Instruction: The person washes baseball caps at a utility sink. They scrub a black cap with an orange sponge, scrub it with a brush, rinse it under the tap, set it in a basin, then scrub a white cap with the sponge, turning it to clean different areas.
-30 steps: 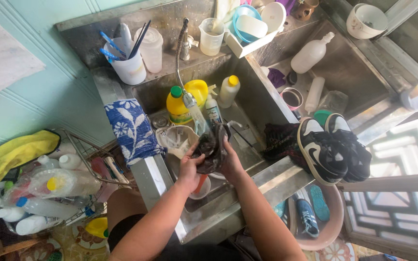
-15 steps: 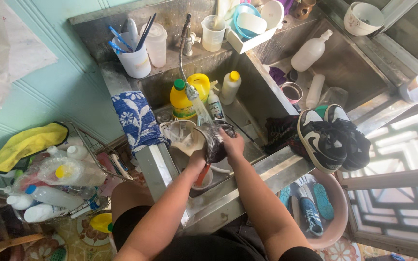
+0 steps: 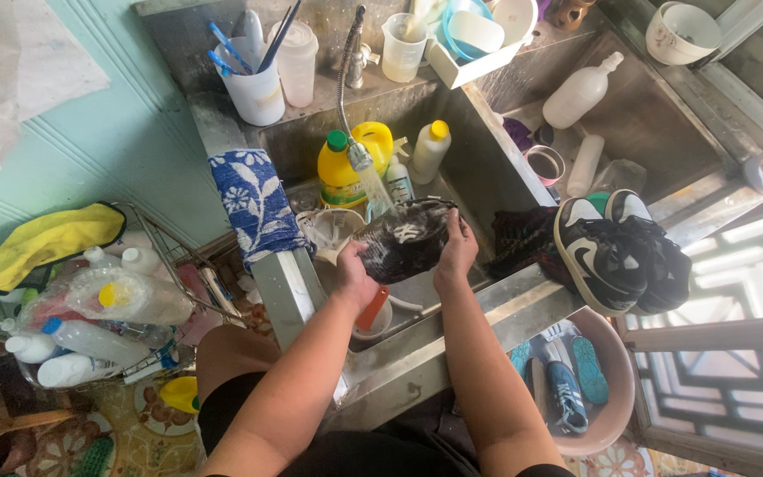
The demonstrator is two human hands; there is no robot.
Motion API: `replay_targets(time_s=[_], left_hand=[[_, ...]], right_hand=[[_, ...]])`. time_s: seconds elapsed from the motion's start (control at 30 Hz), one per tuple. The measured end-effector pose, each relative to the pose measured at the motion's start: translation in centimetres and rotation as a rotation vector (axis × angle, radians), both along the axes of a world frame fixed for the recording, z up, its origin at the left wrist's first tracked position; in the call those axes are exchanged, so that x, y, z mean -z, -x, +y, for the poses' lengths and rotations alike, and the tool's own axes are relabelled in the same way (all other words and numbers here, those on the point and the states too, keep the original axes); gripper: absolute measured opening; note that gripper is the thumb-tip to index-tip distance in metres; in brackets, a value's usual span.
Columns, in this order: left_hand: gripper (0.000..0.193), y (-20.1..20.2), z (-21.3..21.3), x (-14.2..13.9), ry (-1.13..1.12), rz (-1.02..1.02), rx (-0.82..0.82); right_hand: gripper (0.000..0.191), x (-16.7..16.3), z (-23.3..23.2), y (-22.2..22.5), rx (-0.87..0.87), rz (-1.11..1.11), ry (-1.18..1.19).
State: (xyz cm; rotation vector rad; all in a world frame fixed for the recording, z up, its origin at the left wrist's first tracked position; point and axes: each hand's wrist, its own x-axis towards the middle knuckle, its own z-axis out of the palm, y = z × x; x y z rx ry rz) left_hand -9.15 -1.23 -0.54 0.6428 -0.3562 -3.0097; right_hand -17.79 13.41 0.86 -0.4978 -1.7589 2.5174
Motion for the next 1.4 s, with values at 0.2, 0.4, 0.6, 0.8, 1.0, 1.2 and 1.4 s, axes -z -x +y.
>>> replay_targets(time_s=[0.2,0.4,0.6,0.8,1.0,1.2,1.4], left_hand=[[0.025,1.2,0.5,0.5,0.037,-0.068,-0.03],[0.037,3.4,0.3,0.5,0.013,-0.049,-0.044],[0.047,4.8,0.8,0.5,0.056,-0.056,-0.004],[0.046,5.5,1.7,1.7,0.304,-0.134,-0.013],[0.027,3.9,2.1,2.7,0.145,-0.27,-0.147],[0.033,-0.1,0.0,0.8,0.051,-0.144,-0.046],[0.095,-3.2,-1.0,-3.1,-0.029,0.003,-0.057]], right_hand=[[0.055,0.7,0.6,0.8,0.18,-0.172,-0.049],[0.056,0.0,0.0,0.1,-0.192,-0.552,0.431],[0.049,1.1,-0.3,0.2,-0.277,-0.247,0.621],[0.042,2.6,0.4,1.0,-0.273,-0.11,0.666],[0.036,3.3,0.3,1.1,-0.376,-0.109,0.533],[0.054,2.5,-0.9,0.7,-0.487,-0.266,0.505],[0.058,0.8,-1.6,-0.1,-0.619,-0.404,0.478]])
